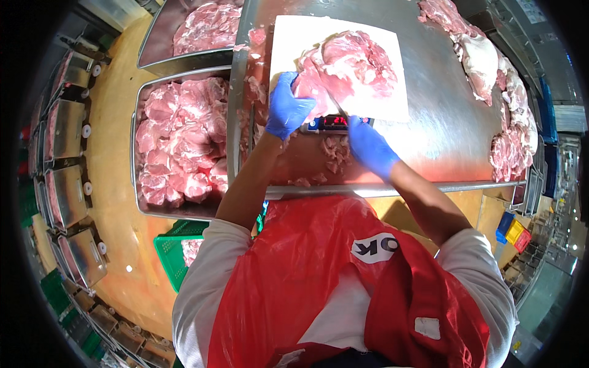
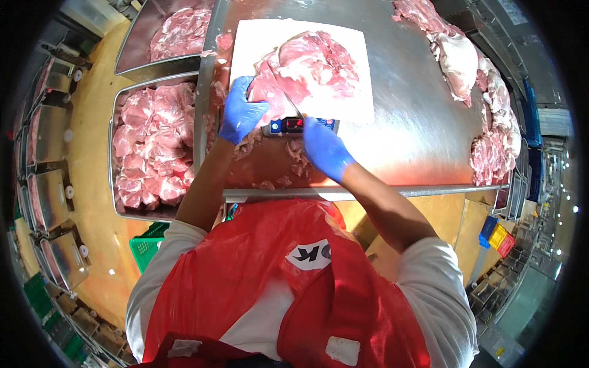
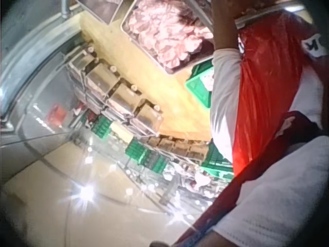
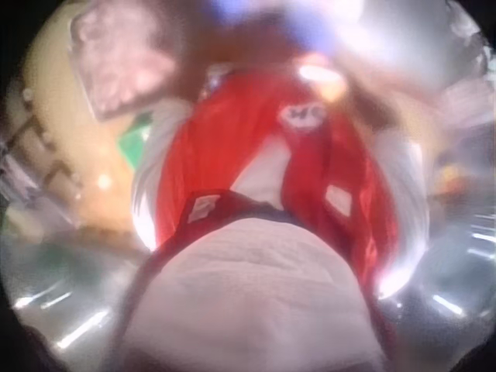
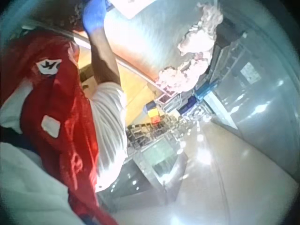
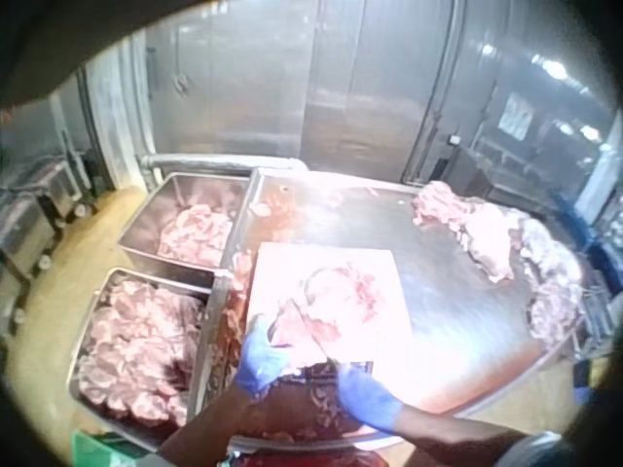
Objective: The person cuts large pieces of raw meat into smaller portions using a knife on a cutting board. The cut pieces are placed into metal trays and green crates. The person also uses a digital scale to weigh portions of meat.
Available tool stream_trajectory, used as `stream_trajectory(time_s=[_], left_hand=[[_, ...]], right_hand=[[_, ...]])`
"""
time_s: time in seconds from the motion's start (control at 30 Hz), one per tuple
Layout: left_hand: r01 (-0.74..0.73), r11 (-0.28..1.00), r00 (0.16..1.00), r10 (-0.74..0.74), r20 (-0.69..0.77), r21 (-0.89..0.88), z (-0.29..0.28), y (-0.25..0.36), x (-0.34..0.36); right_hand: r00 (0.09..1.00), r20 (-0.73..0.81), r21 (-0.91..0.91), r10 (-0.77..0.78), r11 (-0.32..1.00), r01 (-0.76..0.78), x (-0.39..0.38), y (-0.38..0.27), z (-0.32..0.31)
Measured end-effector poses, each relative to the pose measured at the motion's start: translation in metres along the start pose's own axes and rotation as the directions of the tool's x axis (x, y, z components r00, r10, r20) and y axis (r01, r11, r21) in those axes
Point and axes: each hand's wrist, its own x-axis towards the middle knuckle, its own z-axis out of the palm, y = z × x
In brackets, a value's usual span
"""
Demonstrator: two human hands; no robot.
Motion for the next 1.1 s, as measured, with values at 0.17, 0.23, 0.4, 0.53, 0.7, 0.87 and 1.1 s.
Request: stream_trajectory(time_s=[0.17,0.23,0.4,0.53,0.7,0.87,1.1], left_hand=[[0.264,0.938,0.909,-0.165,0.382,-0.223,-0.055,-0.005,0.022],[0.297,0.942,0.873,-0.199,0.445,-0.16,-0.05,-0.004,0.015],[0.093,0.996,0.919,-0.089,0.384,0.01,-0.034,0.033,-0.027],[0.165,0.985,0.922,-0.174,0.347,0.055,-0.033,0.043,-0.035],[-0.052,0.99,0.965,0.015,0.261,0.133,-0.038,0.034,-0.031],[0.134,0.971,0.93,-0.193,0.314,0.2,-0.052,0.039,-0.017],[0.607,0.764,0.748,-0.457,0.482,-0.219,-0.038,0.028,-0.054]], right_hand=[[0.987,0.021,0.009,0.159,0.987,-0.159,-0.05,-0.028,-0.002],[0.972,-0.109,0.145,0.206,0.971,-0.19,-0.036,-0.046,-0.001],[0.948,-0.208,0.328,0.239,0.931,-0.162,0.066,-0.064,-0.037],[0.942,-0.307,0.05,0.132,0.991,-0.123,0.085,-0.056,-0.018],[0.991,-0.108,-0.055,0.077,0.995,-0.083,0.047,-0.049,0.002],[0.958,0.088,0.012,0.271,0.962,-0.273,-0.011,-0.047,0.013],[0.96,0.022,0.201,0.279,0.94,-0.277,0.052,-0.067,-0.003]])
